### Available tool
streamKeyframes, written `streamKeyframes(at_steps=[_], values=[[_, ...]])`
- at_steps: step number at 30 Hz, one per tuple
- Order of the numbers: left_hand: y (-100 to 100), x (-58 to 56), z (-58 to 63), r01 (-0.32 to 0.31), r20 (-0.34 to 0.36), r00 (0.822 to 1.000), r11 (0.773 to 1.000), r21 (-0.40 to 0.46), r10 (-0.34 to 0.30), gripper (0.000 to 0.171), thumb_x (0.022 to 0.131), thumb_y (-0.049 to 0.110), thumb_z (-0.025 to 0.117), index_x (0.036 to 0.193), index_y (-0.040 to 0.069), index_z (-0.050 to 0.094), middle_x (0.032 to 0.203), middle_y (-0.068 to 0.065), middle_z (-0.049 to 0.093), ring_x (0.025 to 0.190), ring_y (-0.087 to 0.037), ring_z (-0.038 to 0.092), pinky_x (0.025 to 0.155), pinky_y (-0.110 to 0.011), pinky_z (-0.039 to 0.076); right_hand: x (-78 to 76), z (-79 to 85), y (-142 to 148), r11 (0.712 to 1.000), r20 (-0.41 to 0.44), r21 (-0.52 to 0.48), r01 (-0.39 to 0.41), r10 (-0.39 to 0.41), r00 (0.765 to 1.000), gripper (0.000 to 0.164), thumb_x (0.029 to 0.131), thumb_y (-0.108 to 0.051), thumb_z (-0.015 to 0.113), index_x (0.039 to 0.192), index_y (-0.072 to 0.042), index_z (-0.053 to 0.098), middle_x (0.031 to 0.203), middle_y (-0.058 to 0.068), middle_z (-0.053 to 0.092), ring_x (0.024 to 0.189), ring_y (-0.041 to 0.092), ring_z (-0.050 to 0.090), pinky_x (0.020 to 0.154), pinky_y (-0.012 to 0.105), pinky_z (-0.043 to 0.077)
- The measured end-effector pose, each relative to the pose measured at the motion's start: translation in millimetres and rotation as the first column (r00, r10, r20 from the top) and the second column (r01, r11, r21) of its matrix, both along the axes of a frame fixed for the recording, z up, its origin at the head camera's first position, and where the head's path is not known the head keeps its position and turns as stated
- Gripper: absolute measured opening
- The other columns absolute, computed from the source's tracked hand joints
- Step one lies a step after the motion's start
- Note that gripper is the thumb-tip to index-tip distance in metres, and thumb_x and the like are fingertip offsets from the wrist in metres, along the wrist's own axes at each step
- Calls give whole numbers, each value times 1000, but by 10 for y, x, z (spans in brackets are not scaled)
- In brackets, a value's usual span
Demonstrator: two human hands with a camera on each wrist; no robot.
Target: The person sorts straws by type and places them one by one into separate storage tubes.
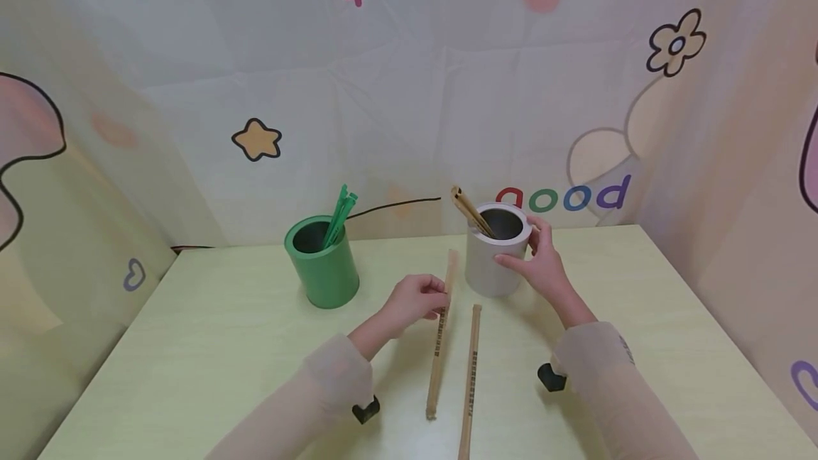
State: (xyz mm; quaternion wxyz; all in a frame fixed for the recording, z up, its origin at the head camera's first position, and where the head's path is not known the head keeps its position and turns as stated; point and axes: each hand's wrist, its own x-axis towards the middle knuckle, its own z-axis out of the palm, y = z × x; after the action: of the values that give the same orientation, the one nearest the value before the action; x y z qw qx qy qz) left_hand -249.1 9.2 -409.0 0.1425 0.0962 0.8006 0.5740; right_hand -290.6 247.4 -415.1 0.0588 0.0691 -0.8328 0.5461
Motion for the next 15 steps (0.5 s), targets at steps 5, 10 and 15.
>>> streamKeyframes(at_steps=[5, 10, 15], values=[[-41, -81, 264, -77, 25, 997, 989, 129, 74, 15, 82, 16, 61, 90, 3, 61, 86, -7, 66, 69, -9, 62, 63, -24, 52, -5, -9, 0, 1000, -5, -3, 1, -1, 1000, 90, 76, -23, 69, 137, -9, 3, 142, 29, 16, 130, 45, 18, 104, 56, 17], [-85, -161, 519, -171, 34, 985, 953, 251, 168, 19, 82, 18, 62, 94, 4, 60, 90, -7, 66, 74, -9, 62, 69, -24, 52, -8, -9, 2, 1000, 0, 3, 5, -5, 1000, 91, 76, -24, 69, 137, -9, 3, 142, 29, 16, 130, 45, 18, 104, 57, 17], [-110, -206, 723, -232, 29, 971, 909, 345, 237, 19, 82, 18, 63, 94, 4, 58, 88, -5, 64, 74, -8, 61, 72, -23, 52, -7, -7, 5, 1000, 4, 5, 4, -4, 1000, 91, 76, -24, 69, 137, -9, 2, 142, 29, 16, 130, 45, 18, 103, 57, 17]])
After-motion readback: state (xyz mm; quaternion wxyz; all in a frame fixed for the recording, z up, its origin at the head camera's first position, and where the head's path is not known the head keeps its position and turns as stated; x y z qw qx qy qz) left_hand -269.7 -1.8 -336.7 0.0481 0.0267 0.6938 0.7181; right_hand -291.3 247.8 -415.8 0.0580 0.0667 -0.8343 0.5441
